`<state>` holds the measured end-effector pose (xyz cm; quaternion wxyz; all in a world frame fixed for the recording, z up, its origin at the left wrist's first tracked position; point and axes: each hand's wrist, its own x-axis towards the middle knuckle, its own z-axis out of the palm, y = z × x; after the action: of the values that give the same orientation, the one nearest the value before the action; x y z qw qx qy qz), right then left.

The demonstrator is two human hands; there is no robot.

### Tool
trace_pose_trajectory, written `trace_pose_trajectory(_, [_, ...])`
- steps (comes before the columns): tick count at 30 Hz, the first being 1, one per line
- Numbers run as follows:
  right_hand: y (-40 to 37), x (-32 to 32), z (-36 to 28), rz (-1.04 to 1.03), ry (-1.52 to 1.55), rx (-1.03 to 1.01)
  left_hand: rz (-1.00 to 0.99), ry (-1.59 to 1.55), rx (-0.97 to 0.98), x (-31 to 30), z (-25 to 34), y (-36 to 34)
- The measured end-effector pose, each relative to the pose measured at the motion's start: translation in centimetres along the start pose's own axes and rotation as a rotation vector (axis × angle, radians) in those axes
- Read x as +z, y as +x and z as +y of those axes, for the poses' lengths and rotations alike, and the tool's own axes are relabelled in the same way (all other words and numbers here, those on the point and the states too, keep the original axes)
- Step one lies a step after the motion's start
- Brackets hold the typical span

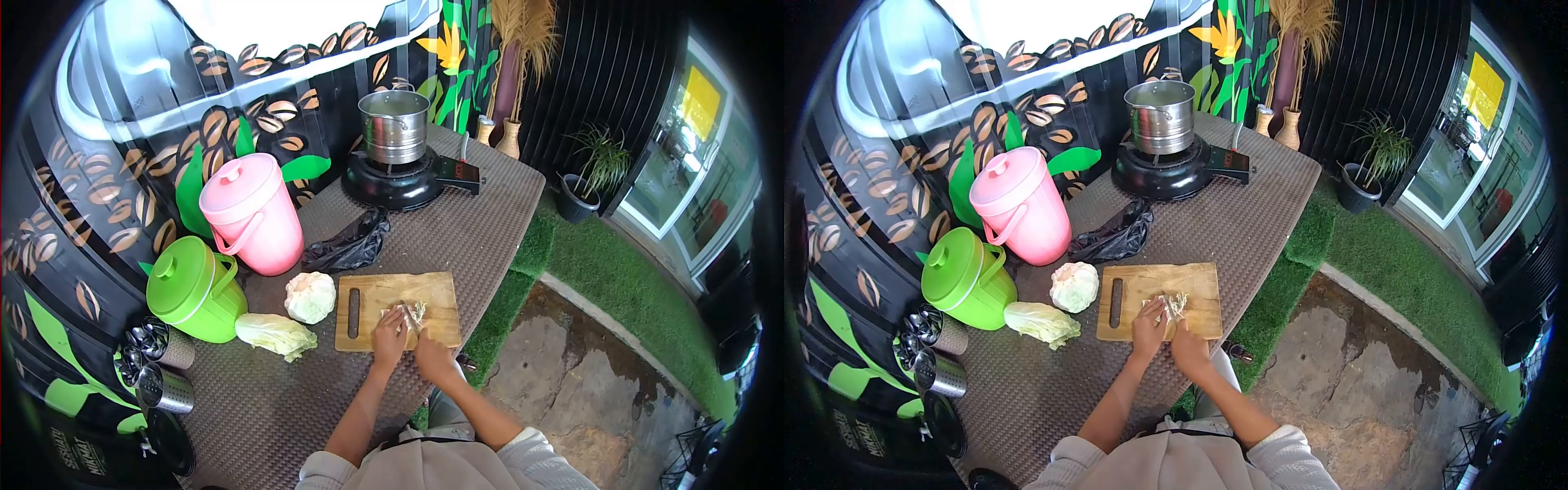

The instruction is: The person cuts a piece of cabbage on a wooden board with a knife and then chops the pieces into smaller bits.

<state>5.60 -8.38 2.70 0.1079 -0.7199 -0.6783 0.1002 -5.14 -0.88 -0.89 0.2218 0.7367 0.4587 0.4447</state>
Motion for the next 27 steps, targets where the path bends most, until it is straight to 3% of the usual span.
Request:
trace_pose_trajectory(1, [-0.4,0.3,-0.6,-0.02,0.025,0.138,0.001,-0.002,0.001,0.1,-0.1,0.1])
trace_pose_trajectory(2, [-0.3,0.8,-0.9,-0.02,0.024,0.139,0.008,0.012,0.025,0.1,-0.3,0.1])
trace_pose_trajectory(4, [0.0,1.5,-1.4,0.118,0.018,0.103,0.011,0.026,0.044,0.1,-0.3,0.0])
trace_pose_trajectory(8, [2.1,-0.9,-0.5,0.026,0.057,0.055,0.001,0.004,0.019,0.0,0.1,0.0])
trace_pose_trajectory(10, [1.9,-1.1,0.3,-0.011,-0.027,-0.113,-0.013,0.014,0.005,0.0,-0.1,-0.1])
trace_pose_trajectory(11, [1.4,-0.7,0.0,-0.01,-0.028,-0.115,-0.007,0.012,-0.003,0.2,-0.2,-0.1])
trace_pose_trajectory(13, [-0.3,0.0,-1.4,-0.005,0.026,0.146,0.003,0.009,-0.009,0.2,-0.2,0.0])
trace_pose_trajectory(16, [-0.8,2.1,-1.5,0.091,-0.004,0.152,0.021,0.026,0.01,0.3,-0.3,0.0])
trace_pose_trajectory(20, [1.6,0.9,0.0,0.003,0.014,0.134,0.042,0.018,0.026,0.5,-0.4,-0.2])
trace_pose_trajectory(22, [2.1,-0.1,1.0,0.018,-0.016,-0.08,0.042,0.022,0.019,0.4,-0.4,-0.2])
trace_pose_trajectory(26, [0.3,-1.9,0.3,-0.06,-0.042,-0.073,0.057,0.021,0.005,0.3,-0.2,-0.3])
trace_pose_trajectory(27, [-0.3,-0.6,-0.3,-0.003,-0.023,0.027,0.078,0.01,0.008,0.3,-0.2,-0.2])
